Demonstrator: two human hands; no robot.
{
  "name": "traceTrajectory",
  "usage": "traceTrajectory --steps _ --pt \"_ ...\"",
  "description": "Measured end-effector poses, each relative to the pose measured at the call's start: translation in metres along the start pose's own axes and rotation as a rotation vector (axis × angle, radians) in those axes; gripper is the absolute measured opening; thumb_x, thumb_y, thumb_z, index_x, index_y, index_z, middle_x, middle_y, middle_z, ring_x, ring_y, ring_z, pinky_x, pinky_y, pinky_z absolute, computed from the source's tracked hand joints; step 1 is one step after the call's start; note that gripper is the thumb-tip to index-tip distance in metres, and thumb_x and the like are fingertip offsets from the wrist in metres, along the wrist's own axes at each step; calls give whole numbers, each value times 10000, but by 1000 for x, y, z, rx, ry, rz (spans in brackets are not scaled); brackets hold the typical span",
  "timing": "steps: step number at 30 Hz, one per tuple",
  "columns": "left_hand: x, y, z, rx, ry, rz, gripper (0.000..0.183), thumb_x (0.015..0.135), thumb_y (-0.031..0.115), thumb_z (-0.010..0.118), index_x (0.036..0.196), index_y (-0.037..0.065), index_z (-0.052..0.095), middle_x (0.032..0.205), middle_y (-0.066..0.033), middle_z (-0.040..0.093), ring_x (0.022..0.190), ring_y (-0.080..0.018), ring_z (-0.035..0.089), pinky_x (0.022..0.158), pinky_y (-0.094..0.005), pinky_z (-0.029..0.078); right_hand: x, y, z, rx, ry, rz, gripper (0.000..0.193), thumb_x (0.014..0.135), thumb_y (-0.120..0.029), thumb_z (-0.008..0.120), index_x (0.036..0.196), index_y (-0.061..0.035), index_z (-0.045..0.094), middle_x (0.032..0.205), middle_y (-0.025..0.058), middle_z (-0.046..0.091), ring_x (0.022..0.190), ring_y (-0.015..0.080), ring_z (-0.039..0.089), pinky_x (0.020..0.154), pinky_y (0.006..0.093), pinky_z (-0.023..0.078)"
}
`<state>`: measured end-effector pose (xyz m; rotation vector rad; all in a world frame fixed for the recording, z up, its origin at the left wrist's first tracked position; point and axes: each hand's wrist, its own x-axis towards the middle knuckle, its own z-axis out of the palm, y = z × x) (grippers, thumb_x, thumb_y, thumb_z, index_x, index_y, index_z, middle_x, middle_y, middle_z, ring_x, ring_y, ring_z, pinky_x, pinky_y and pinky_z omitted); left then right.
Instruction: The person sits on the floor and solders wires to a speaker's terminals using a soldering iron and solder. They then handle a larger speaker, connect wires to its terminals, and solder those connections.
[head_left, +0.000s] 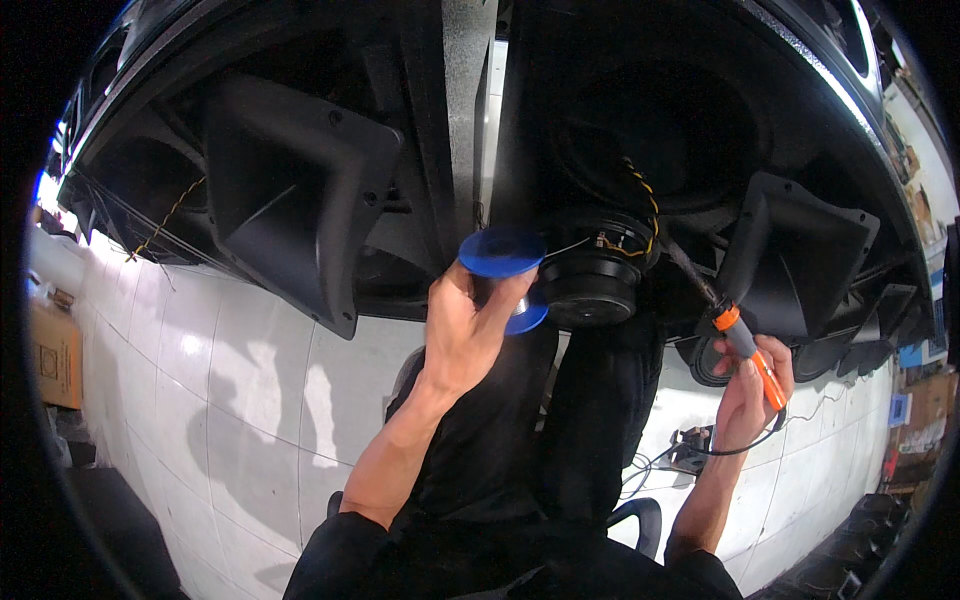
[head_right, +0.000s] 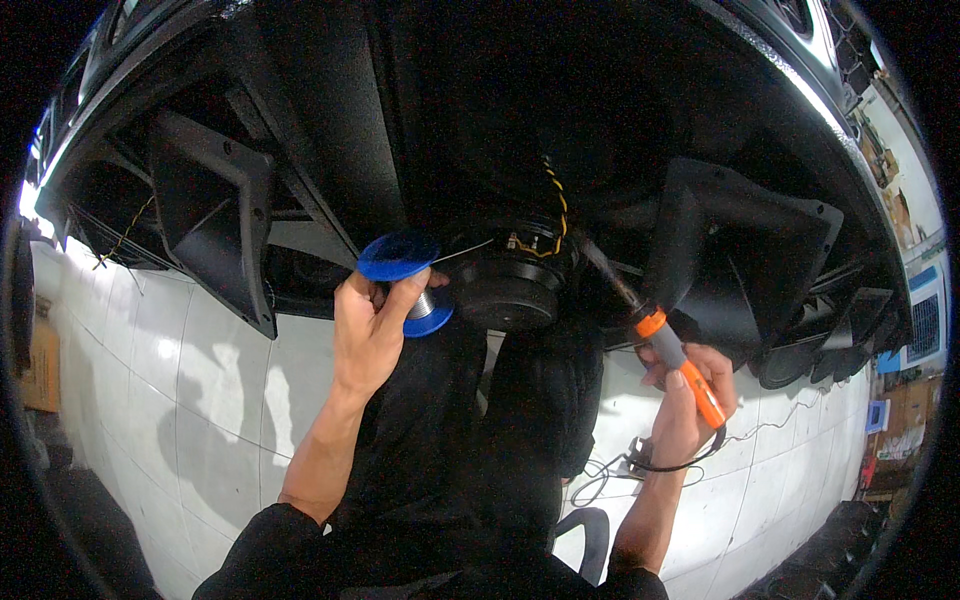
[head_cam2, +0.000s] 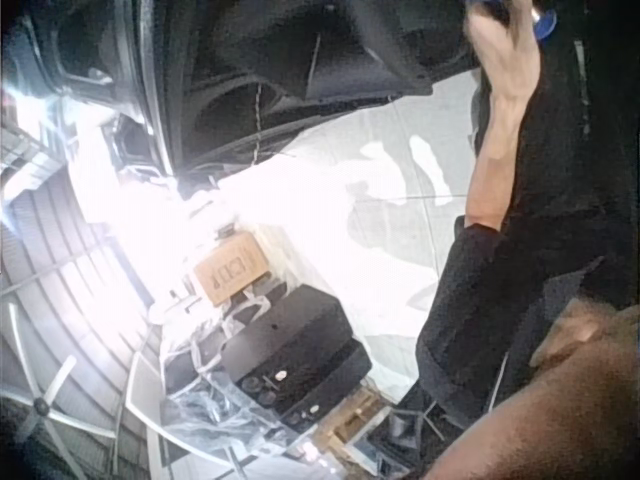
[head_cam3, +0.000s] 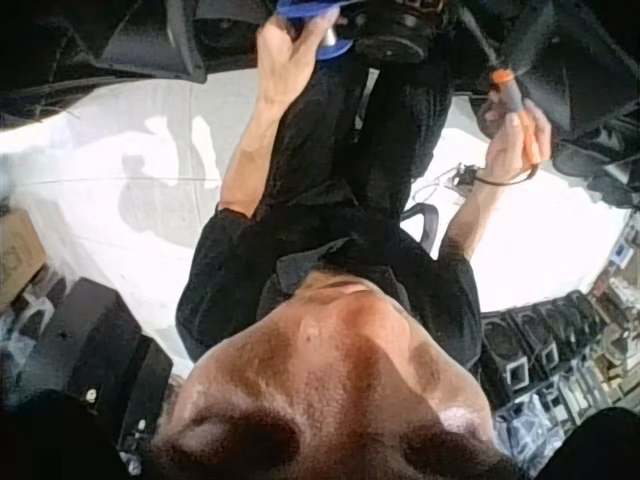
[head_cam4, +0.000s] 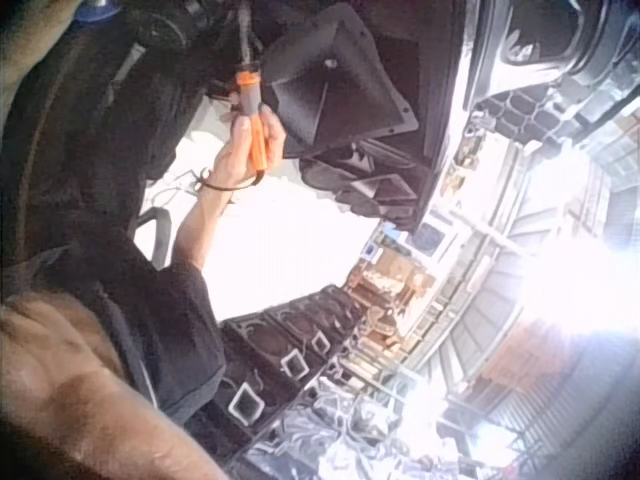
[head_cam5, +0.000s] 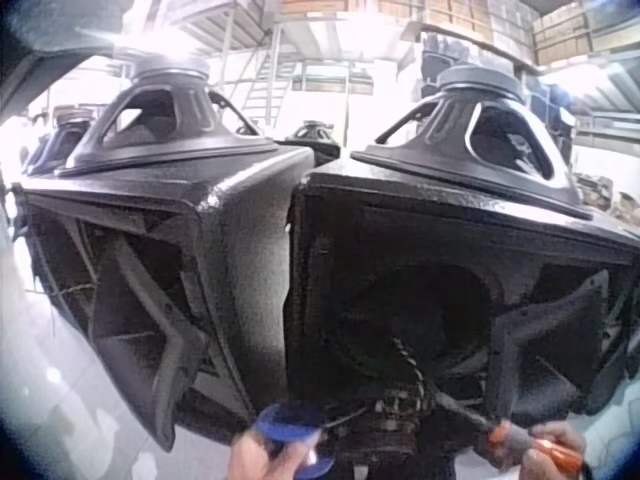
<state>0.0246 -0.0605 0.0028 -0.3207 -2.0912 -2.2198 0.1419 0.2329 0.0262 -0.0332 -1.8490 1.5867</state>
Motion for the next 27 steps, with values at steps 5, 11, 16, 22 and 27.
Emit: traceTrajectory --steps 5,11,16,22,27 --pt "5 2 4 -54 -31 39 266 984 213 639 1056 -40 683 919 -117 734 843 -130 671 794 -278 516 22 0 -14 139 -47 112 375 862 -48 644 1199 107 586 980 289 684 860 362 731 589 336 617" --pt "8 -4 6 -22 -60 38 229 977 176 637 1063 -30 690 903 -99 732 811 -105 653 729 -265 515 52 -5 -28 207 -154 240 390 851 -10 652 1212 123 585 989 299 679 836 336 744 496 282 612" --pt "11 -7 5 8 -87 -14 361 934 346 680 1061 7 680 922 -101 727 848 -162 682 791 -314 522 68 -19 -27 95 -187 291 386 858 -28 659 1207 124 591 979 285 694 621 250 719 428 256 576" --pt "10 -7 8 30 -66 -22 405 929 389 681 1042 1 682 918 -107 724 841 -175 683 795 -327 523 66 -30 -12 0 -222 217 370 867 -39 661 1198 117 611 928 277 711 556 204 698 416 241 557" --pt "10 -11 7 23 -62 -27 419 928 399 684 1029 -7 685 904 -114 725 836 -182 685 796 -331 518 75 -32 -5 -56 -247 237 352 885 -62 658 1187 115 624 915 268 714 546 191 694 412 233 550"
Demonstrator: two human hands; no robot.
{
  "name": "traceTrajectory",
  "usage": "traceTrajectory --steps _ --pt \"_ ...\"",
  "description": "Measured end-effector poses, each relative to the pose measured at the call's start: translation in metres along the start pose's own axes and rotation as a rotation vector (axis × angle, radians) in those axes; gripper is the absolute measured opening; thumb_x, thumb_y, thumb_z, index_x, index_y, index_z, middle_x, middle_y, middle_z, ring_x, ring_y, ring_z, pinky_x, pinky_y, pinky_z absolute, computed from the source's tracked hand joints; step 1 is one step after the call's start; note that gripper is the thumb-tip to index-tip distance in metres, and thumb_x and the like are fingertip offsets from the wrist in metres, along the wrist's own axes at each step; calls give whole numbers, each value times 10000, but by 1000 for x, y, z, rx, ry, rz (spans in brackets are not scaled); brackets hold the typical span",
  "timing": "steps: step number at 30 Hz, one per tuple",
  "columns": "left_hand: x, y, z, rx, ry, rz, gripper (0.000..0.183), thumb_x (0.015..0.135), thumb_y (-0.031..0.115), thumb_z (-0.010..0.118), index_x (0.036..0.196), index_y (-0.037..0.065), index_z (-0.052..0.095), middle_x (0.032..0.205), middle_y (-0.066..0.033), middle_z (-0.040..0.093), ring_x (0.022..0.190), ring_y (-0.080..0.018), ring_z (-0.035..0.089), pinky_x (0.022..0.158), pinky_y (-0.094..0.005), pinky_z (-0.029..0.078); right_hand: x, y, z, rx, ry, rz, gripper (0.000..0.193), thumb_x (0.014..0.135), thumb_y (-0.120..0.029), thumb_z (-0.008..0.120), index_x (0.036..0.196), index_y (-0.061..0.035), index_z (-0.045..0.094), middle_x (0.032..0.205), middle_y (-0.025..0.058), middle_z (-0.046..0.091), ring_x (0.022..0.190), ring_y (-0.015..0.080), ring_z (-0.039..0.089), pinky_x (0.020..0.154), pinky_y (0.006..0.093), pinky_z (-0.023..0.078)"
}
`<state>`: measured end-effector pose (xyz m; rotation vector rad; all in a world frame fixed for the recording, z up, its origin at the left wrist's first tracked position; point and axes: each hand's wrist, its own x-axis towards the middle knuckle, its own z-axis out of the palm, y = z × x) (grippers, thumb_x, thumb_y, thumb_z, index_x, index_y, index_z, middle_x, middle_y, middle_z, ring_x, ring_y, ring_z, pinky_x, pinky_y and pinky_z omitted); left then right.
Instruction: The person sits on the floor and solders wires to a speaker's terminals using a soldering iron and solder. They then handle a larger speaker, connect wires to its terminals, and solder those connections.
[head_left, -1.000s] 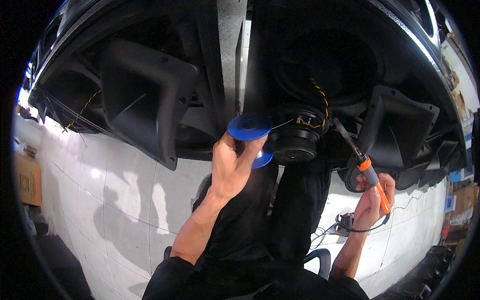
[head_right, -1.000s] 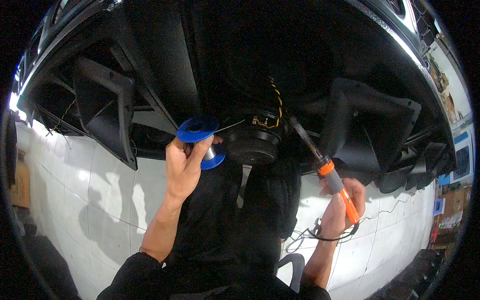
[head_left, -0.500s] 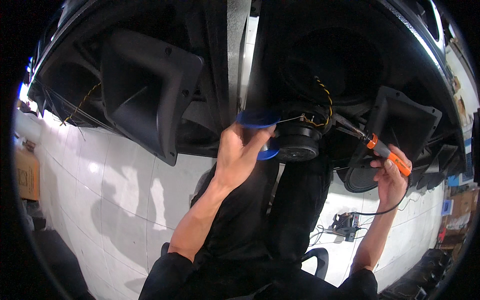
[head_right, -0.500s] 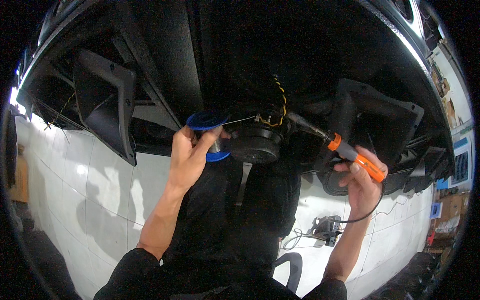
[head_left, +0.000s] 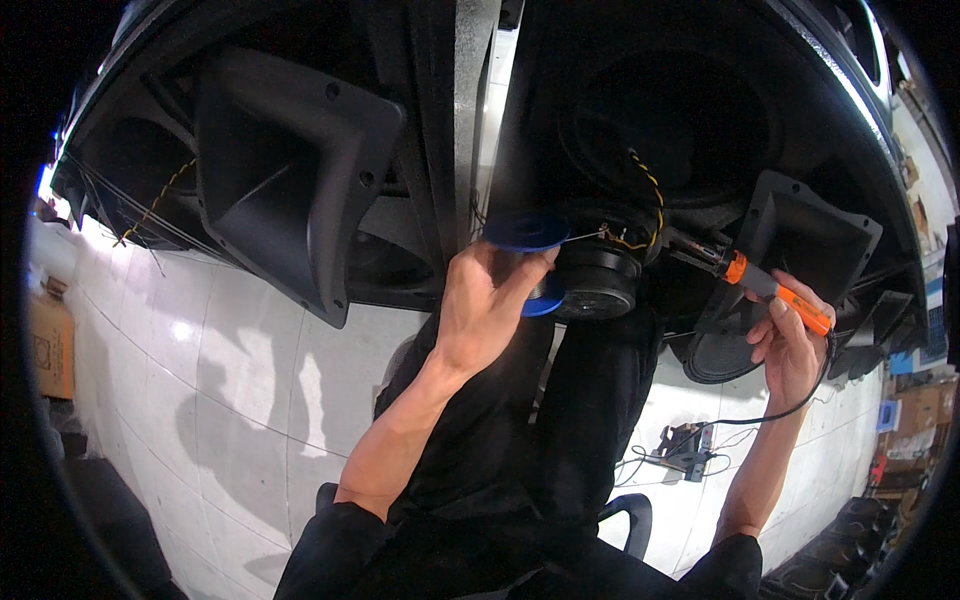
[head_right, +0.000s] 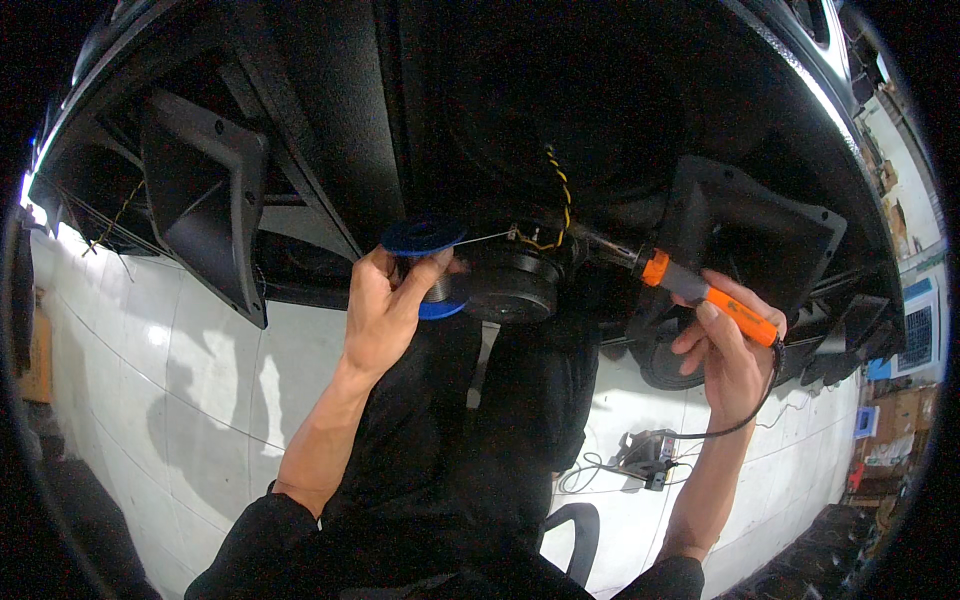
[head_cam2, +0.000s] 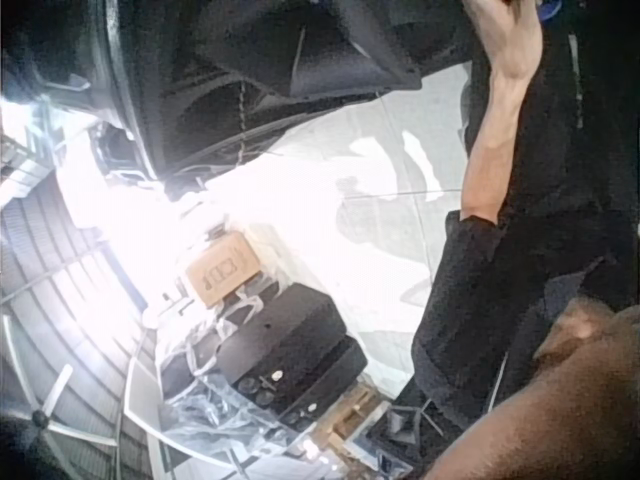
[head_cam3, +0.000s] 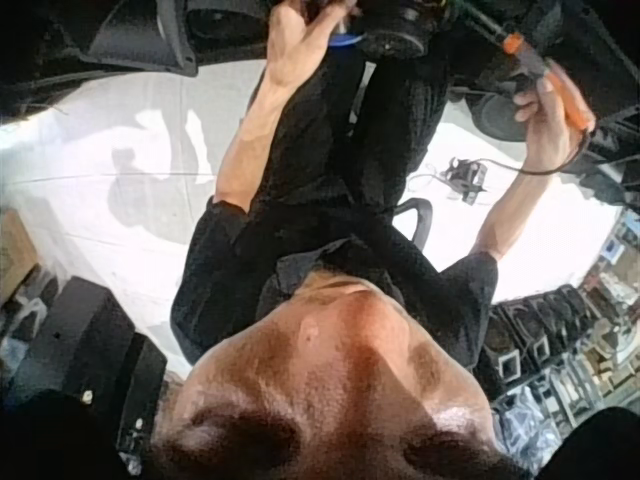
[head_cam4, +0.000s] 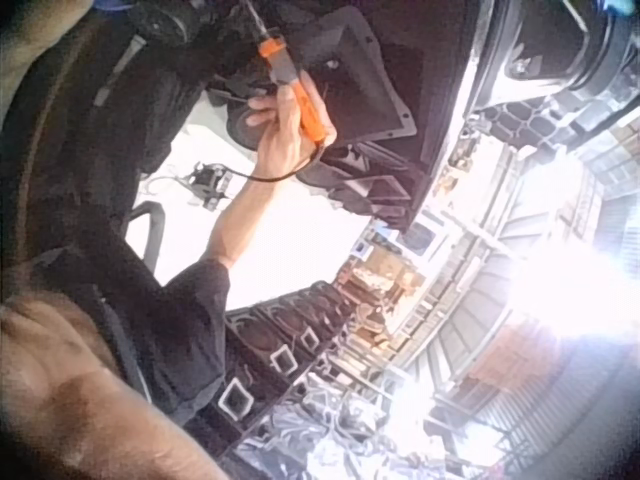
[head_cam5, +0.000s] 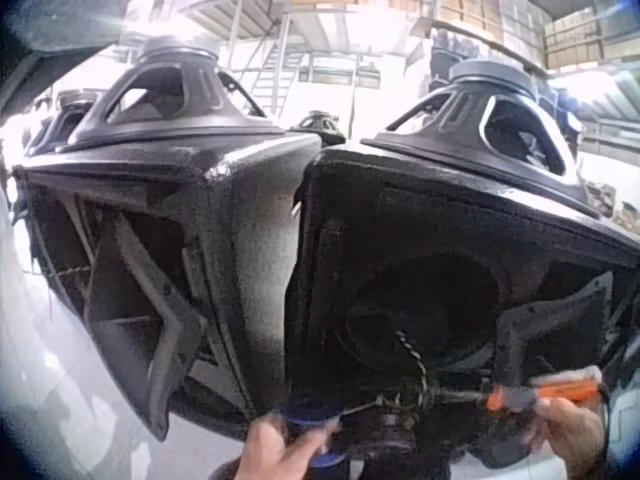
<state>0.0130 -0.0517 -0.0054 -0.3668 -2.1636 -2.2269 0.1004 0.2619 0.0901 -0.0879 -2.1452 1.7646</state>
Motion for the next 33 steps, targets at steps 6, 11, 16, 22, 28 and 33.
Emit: traceTrajectory --steps 6,11,16,22,28,33 --pt "0 3 1 -15 9 30 358 941 339 676 1009 -12 693 887 -123 726 820 -181 685 790 -328 514 10 -3 1 67 -42 19 357 898 -85 654 1193 112 622 916 263 715 544 177 687 400 223 532" --pt "0 -1 2 46 22 124 229 990 207 626 1034 -8 693 859 -87 727 764 -105 652 696 -278 511 12 0 -2 51 -39 44 362 906 -96 644 1206 107 616 918 261 714 555 173 686 404 223 530" --pt "3 -2 1 77 1 145 218 993 198 619 998 -7 695 843 -94 725 753 -119 661 702 -283 515 15 -1 -1 43 -41 68 357 906 -90 637 1208 101 616 919 260 714 566 180 691 414 227 540" --pt "3 -4 1 60 -2 133 218 989 197 623 981 -9 696 849 -93 725 756 -128 666 711 -284 515 19 2 -4 49 -70 60 371 902 -99 644 1209 107 613 917 256 714 578 190 695 423 234 549" --pt "4 1 2 62 3 106 207 979 187 632 994 -8 696 855 -89 727 787 -135 674 742 -285 513 19 5 -4 60 -65 65 397 903 -137 658 1212 108 611 911 255 713 595 200 702 427 242 555" --pt "4 -2 1 95 1 121 198 976 180 632 992 -5 701 855 -88 730 777 -136 674 738 -281 511 21 8 -7 74 -92 61 400 904 -128 653 1221 111 602 924 262 710 613 209 708 436 247 565"
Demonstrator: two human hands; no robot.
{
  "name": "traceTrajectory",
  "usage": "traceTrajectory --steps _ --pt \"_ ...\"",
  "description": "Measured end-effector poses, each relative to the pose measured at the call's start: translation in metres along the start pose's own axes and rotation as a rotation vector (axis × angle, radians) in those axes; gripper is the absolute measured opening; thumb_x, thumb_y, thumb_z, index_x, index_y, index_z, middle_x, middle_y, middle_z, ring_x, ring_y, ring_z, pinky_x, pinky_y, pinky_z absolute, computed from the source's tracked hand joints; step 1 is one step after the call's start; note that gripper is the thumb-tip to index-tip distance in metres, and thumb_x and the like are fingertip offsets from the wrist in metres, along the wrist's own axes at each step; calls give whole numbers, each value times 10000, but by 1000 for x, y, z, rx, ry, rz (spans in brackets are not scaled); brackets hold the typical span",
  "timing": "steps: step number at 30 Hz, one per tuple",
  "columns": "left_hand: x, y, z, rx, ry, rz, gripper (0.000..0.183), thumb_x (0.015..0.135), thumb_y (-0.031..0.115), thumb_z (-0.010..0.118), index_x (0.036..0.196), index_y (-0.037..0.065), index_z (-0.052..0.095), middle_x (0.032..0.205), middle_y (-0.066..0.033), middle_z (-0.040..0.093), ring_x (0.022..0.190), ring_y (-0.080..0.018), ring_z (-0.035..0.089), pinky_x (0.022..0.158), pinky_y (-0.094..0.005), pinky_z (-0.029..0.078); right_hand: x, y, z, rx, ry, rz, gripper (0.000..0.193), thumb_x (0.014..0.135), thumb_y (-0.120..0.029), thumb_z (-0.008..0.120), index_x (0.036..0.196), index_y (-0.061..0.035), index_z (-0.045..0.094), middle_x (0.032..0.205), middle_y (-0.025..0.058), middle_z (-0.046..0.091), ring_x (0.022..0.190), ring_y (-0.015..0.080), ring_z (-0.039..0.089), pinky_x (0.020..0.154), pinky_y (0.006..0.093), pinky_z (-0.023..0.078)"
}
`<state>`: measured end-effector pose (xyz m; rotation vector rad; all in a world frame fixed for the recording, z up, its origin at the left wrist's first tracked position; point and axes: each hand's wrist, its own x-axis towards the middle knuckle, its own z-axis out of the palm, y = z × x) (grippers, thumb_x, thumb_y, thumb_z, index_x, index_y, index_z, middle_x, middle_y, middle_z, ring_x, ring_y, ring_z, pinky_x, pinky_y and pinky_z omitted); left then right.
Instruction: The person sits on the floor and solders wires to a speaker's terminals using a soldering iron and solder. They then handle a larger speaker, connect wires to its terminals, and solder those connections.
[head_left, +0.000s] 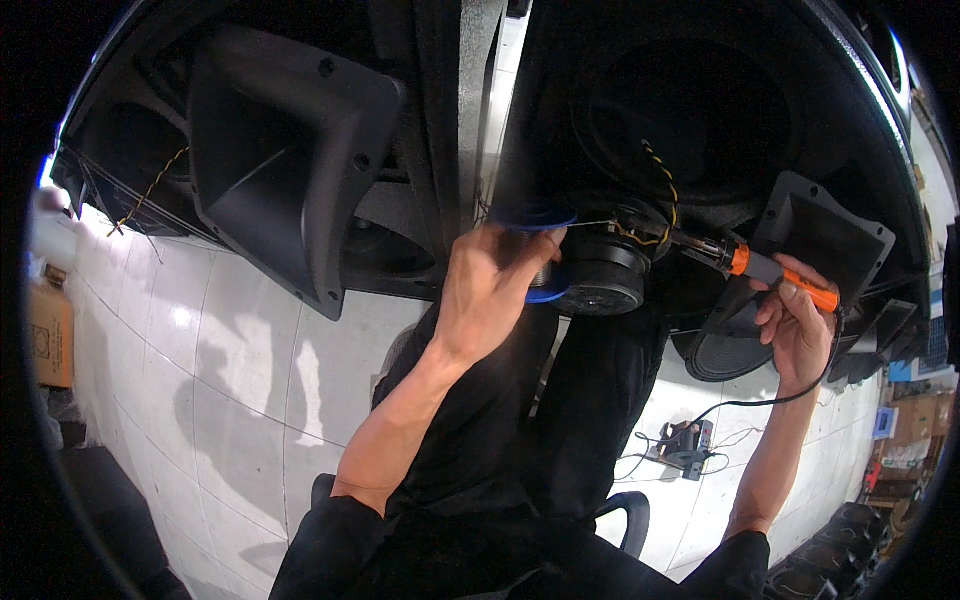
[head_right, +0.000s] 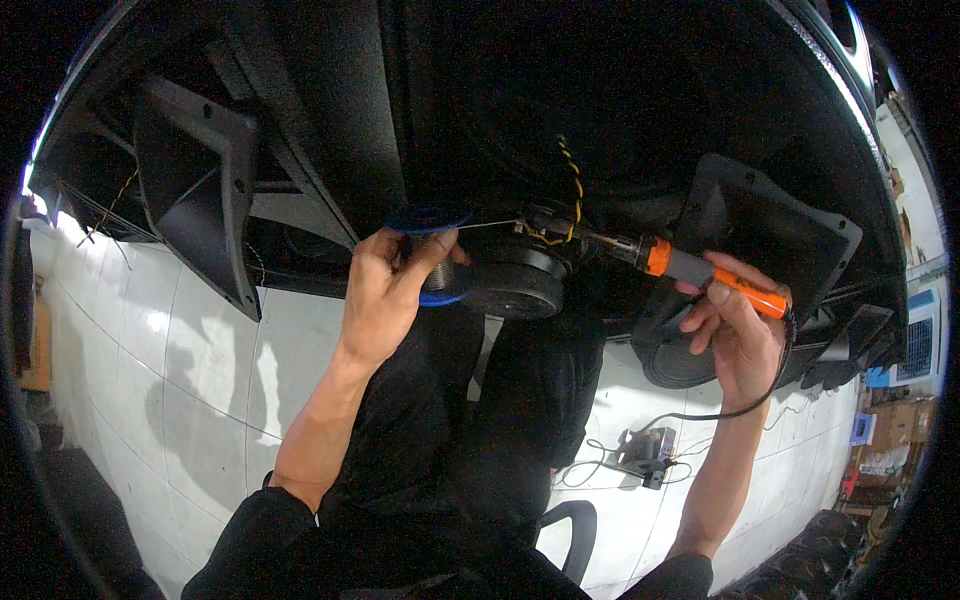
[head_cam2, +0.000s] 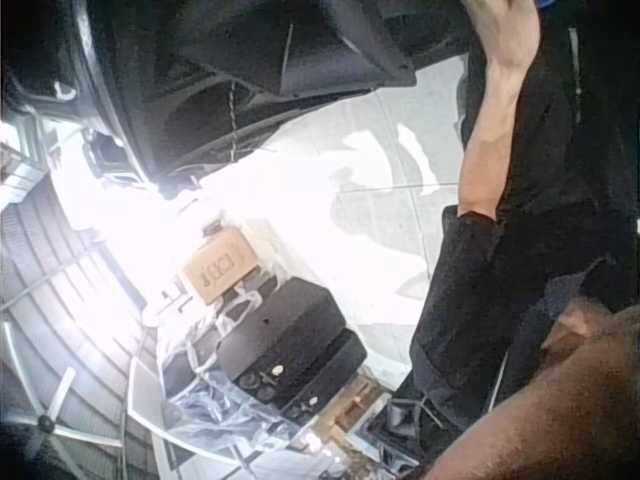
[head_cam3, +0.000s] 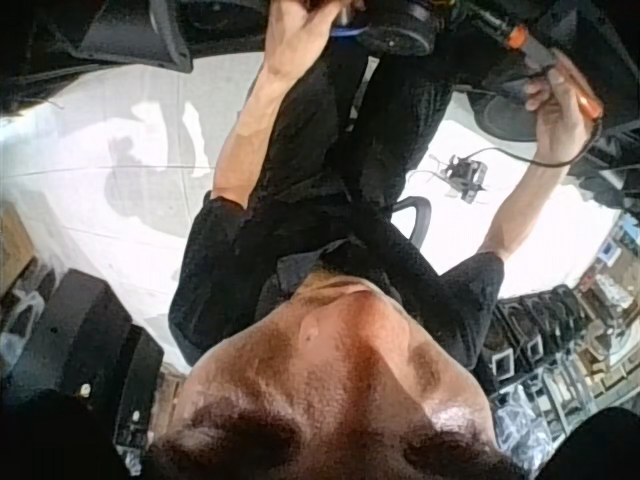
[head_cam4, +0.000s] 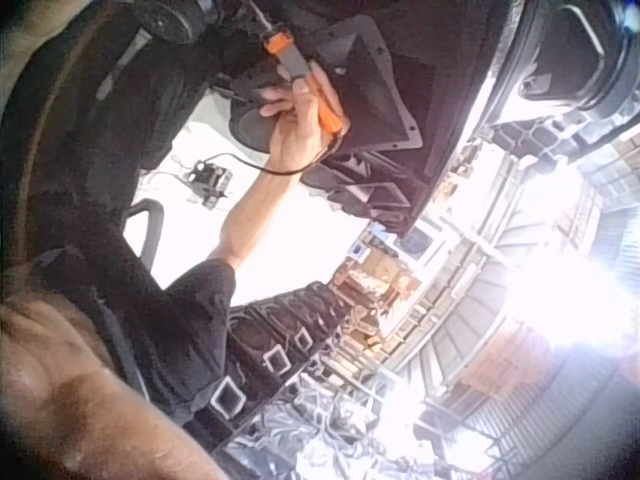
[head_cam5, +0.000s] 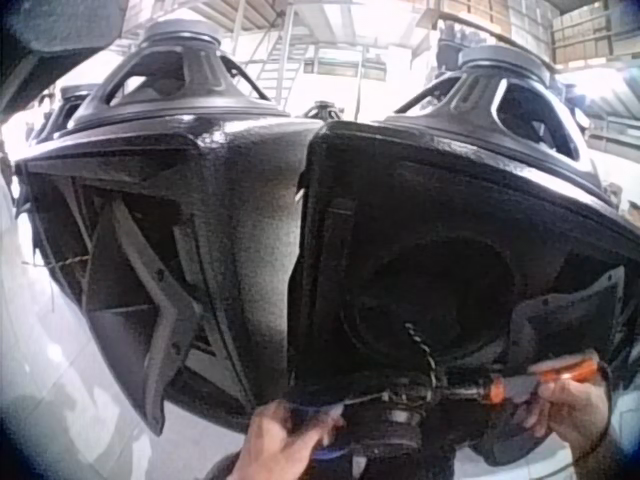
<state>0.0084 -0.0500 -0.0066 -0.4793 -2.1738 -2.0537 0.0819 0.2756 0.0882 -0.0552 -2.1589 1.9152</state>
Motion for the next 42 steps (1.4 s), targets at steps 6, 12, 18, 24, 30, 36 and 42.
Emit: traceTrajectory --steps 6,12,18,24,30,36,42 --pt "2 2 0 7 -12 -16 204 980 187 625 974 0 705 840 -89 728 758 -140 677 725 -282 514 0 0 0 13 2 10 396 903 -115 649 1224 112 600 938 268 708 629 216 714 442 248 569" --pt "3 3 3 21 -15 -5 226 991 211 615 962 2 699 829 -90 723 751 -149 687 723 -287 526 0 0 -4 0 -15 6 384 894 -102 656 1215 104 610 955 263 707 667 223 724 458 252 576" --pt "2 0 1 -4 -25 -30 229 996 222 612 965 11 695 836 -91 722 766 -156 696 741 -296 539 2 1 -6 -21 -43 -8 382 881 -88 668 1215 90 620 964 258 705 694 237 730 476 257 582" --pt "2 0 2 49 1 59 200 994 201 611 991 17 691 839 -87 720 759 -157 689 741 -301 530 2 0 -8 -32 -62 -19 385 868 -88 684 1204 90 627 970 253 700 732 253 735 496 271 592" --pt "3 -1 1 15 -10 24 194 988 186 617 992 9 695 831 -85 718 755 -160 683 746 -300 520 5 -1 -9 -43 -83 -22 391 839 -70 707 1186 95 637 962 239 700 760 268 741 518 285 605" --pt "4 2 2 30 -13 15 189 986 182 618 985 10 697 826 -85 720 752 -149 681 741 -296 523 6 0 -10 -27 -118 -48 389 838 -58 701 1187 101 634 943 234 703 779 275 746 537 294 616" --pt "2 1 3 -5 6 11 182 982 167 619 987 5 700 826 -88 723 751 -147 682 732 -293 519 6 3 -11 -13 -125 -65 377 839 -47 697 1187 88 641 943 240 705 790 277 748 550 296 622"
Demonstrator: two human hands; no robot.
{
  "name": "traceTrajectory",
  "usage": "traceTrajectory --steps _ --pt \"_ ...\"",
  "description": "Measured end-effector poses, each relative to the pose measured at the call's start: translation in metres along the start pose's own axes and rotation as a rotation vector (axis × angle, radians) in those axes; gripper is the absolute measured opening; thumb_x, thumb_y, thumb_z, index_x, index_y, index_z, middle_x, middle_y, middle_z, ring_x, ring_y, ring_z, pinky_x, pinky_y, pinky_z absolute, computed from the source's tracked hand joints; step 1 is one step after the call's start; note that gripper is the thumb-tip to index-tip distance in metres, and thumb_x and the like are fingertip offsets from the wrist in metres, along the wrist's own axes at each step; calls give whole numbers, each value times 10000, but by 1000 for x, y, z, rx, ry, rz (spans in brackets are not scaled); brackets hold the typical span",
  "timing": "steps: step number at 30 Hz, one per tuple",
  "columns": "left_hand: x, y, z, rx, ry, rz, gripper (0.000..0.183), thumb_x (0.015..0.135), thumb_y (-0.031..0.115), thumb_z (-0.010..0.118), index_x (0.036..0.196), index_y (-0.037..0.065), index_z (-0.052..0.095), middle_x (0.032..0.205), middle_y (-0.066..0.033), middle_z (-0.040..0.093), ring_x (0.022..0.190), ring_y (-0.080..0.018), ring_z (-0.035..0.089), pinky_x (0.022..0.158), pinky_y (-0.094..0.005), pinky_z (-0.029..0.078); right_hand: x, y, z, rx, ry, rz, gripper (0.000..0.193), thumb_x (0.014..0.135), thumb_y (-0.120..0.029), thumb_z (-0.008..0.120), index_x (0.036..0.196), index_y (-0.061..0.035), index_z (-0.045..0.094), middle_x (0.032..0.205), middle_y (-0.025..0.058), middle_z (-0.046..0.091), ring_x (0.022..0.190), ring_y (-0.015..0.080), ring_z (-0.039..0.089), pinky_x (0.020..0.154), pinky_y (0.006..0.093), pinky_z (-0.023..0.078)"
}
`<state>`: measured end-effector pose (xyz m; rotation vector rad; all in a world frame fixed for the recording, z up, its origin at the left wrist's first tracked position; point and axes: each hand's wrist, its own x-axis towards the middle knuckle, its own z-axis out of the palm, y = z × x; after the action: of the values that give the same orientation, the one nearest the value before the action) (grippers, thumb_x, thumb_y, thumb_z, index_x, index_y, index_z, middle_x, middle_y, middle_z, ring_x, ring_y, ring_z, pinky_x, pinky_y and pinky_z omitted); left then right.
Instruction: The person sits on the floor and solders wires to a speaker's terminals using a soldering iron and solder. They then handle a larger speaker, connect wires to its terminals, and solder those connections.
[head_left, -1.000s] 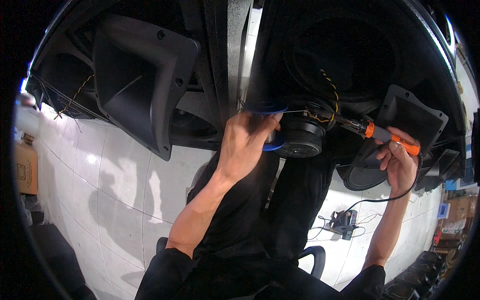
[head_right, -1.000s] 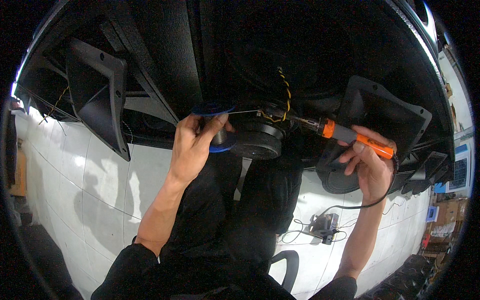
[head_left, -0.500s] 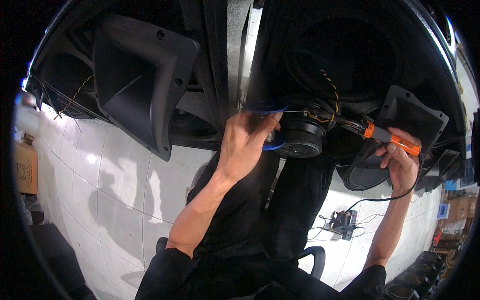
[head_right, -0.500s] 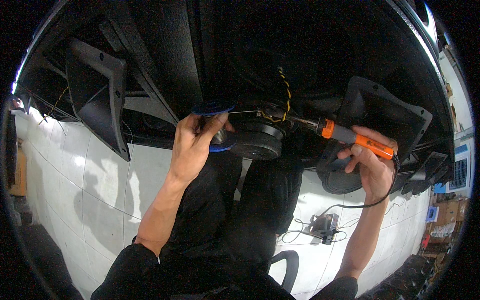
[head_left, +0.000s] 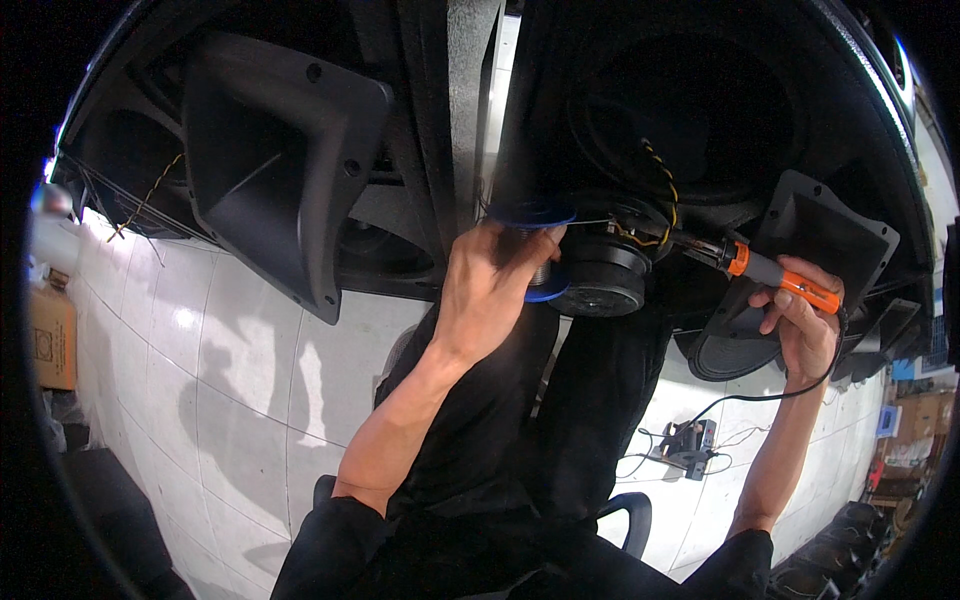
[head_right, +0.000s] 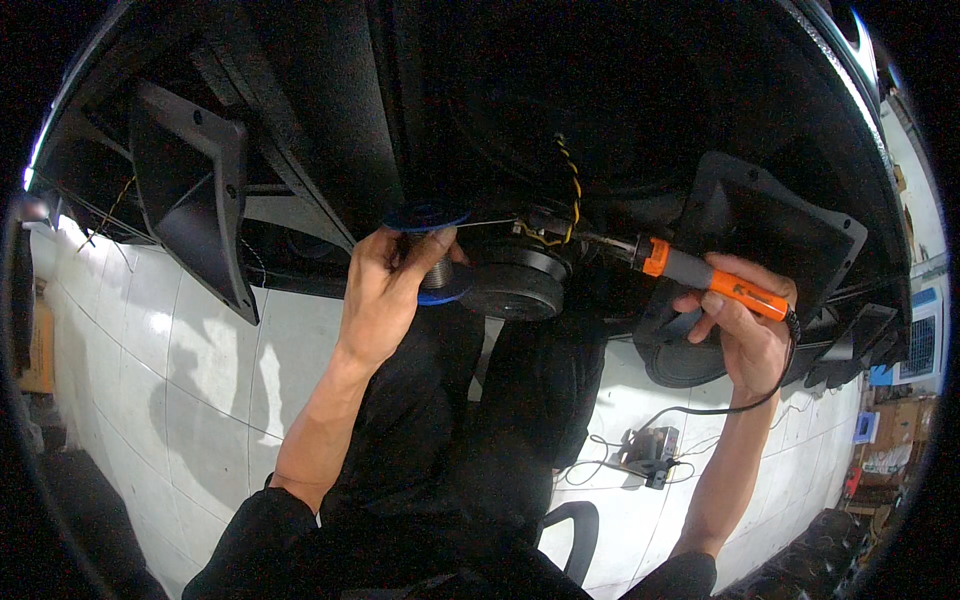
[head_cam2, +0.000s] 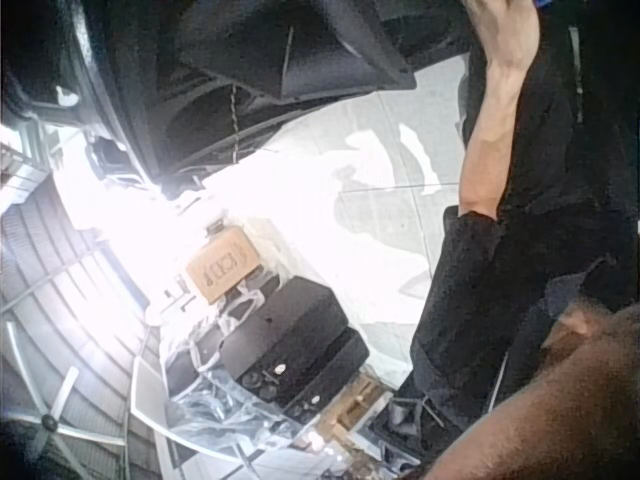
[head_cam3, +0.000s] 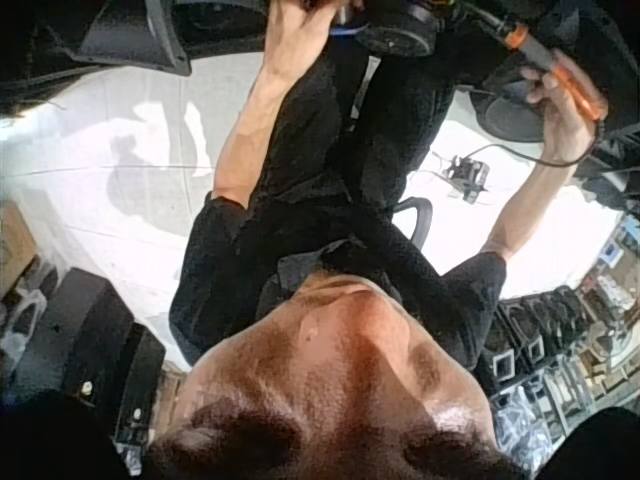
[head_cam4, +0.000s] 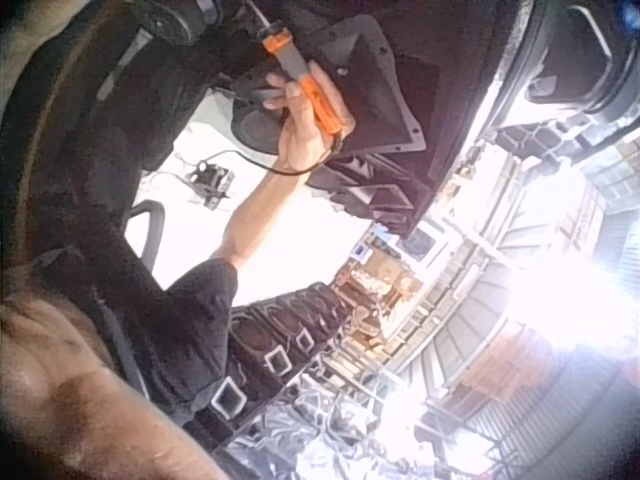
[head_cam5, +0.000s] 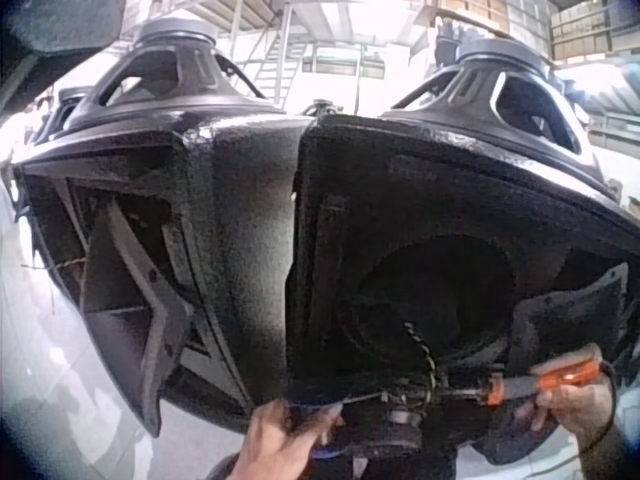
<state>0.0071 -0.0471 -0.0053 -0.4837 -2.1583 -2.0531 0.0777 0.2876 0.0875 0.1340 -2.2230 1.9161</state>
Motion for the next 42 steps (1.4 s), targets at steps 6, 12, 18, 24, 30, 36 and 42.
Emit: traceTrajectory --steps 6,12,18,24,30,36,42 --pt "1 -2 0 18 -11 24 182 981 177 626 1003 11 700 835 -85 723 758 -146 686 720 -295 524 -1 2 -1 -8 -13 -21 369 830 -47 707 1170 84 652 955 248 704 826 295 750 590 319 639" --pt "1 -2 2 23 -14 10 182 982 180 626 1003 16 703 834 -83 723 755 -144 687 720 -292 528 0 4 -4 -2 -37 -45 365 835 -43 700 1171 92 648 987 265 697 867 338 744 620 341 648" --pt "2 0 2 40 -14 16 187 980 187 629 983 20 714 828 -81 722 740 -145 688 713 -291 529 1 5 -6 15 -84 -71 355 841 -24 696 1175 89 648 1009 271 694 894 345 739 646 349 651" --pt "2 2 4 9 2 -13 203 982 198 627 972 17 717 804 -79 719 732 -148 685 704 -295 523 1 4 -6 -6 -106 -90 350 845 -13 696 1178 86 648 1009 272 696 899 335 739 666 353 651" --pt "2 -1 1 58 -10 -5 192 975 199 642 963 22 715 804 -71 715 730 -133 670 719 -291 513 1 5 -7 -26 -118 -100 346 851 -15 696 1179 84 647 1003 272 698 894 328 740 672 358 650" --pt "-2 -4 0 -125 13 -95 242 976 237 648 1005 1 695 855 -95 725 767 -146 676 748 -303 514 -1 8 -10 -49 -102 -95 347 846 -14 699 1175 84 647 1003 269 700 883 326 742 668 362 649" --pt "-6 1 -6 -134 10 -143 295 977 307 644 1051 24 685 862 -117 739 833 -181 701 830 -352 510 -1 7 -5 -40 -73 -88 348 832 -3 703 1164 87 650 996 266 699 872 326 741 672 366 649"
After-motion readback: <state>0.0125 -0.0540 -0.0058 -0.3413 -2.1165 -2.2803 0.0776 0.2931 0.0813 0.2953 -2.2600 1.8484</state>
